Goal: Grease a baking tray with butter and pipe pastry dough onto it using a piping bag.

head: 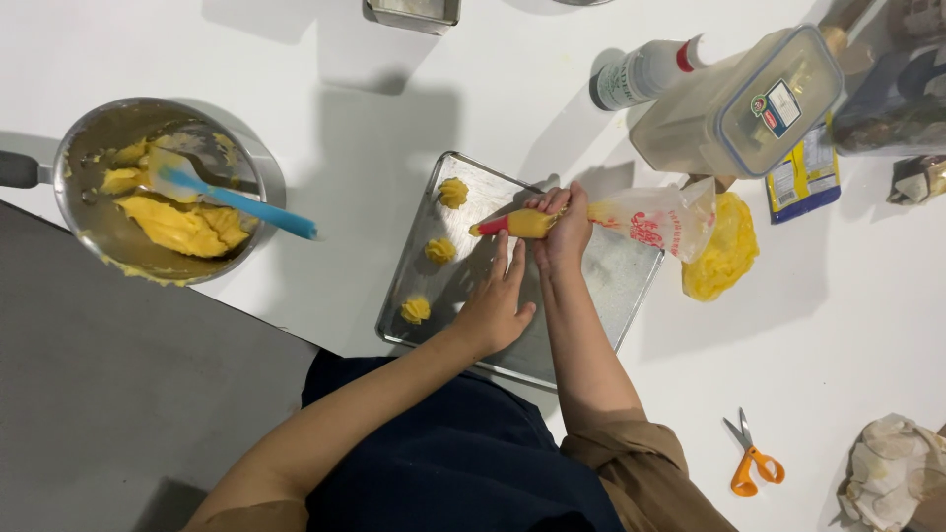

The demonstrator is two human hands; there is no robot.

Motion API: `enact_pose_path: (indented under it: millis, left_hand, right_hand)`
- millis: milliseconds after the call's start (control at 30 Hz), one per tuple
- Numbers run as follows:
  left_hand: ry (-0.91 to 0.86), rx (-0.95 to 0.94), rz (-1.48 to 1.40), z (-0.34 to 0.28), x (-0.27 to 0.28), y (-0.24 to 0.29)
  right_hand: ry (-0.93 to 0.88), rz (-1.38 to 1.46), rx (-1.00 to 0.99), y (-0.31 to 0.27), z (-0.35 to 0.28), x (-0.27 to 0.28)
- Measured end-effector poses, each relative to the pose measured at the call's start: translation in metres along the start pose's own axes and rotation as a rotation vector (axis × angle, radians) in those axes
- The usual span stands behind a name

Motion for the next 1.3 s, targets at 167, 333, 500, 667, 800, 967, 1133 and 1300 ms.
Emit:
enact_pose_path:
  millis: [167,333,500,667,800,967,1133,1300]
  left_hand:
    - [-0.010,0.000,-0.028,0.002,-0.002,0.000]
    - [0.023,-0.056,-0.038,0.004,-0.002,0.002]
    - [-0.023,-0.024,-0.043,0.008,-0.003,0.005]
    - [-0.028,-0.017,-0.016,0.013,-0.009,0.005]
    - [-0.040,-0.010,0.019,0.020,-0.005,0.011]
    - [-0.133,0.076,-0.019,0.023,-0.004,0.013]
    - [-0.094,0.019,-0.035,0.026,-0.009,0.009]
    - [-0.060,-0.018,-0.025,0.027,-0.010,0.007]
  right_hand:
    - [-0.026,-0.060,0.036,-0.005,0.002,-0.002]
    - [-0.010,-0.056,0.028,-0.010,0.003,-0.002]
    - [-0.014,-0.088,0.084,-0.021,0.007,0.000]
    - [-0.024,-0.059,0.095,-0.027,0.012,0.003]
    - [-0.015,-0.069,0.109,-0.032,0.016,0.005]
    - [-0.011,-0.053,0.124,-0.036,0.023,0.011]
    - [0.014,-0.043,0.141,-0.042,0.025,0.011]
    - [0.026,-0.031,0.167,-0.046,0.029,0.013]
Point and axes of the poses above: each hand's wrist, its own z-axis towards the middle knuckle, its own x-axis out of the back of the hand, y = z × x, the point moved 7 cm from there along z, towards the middle knuckle, and after that the axes turned 1 degree about y, right-handed, at the moved point
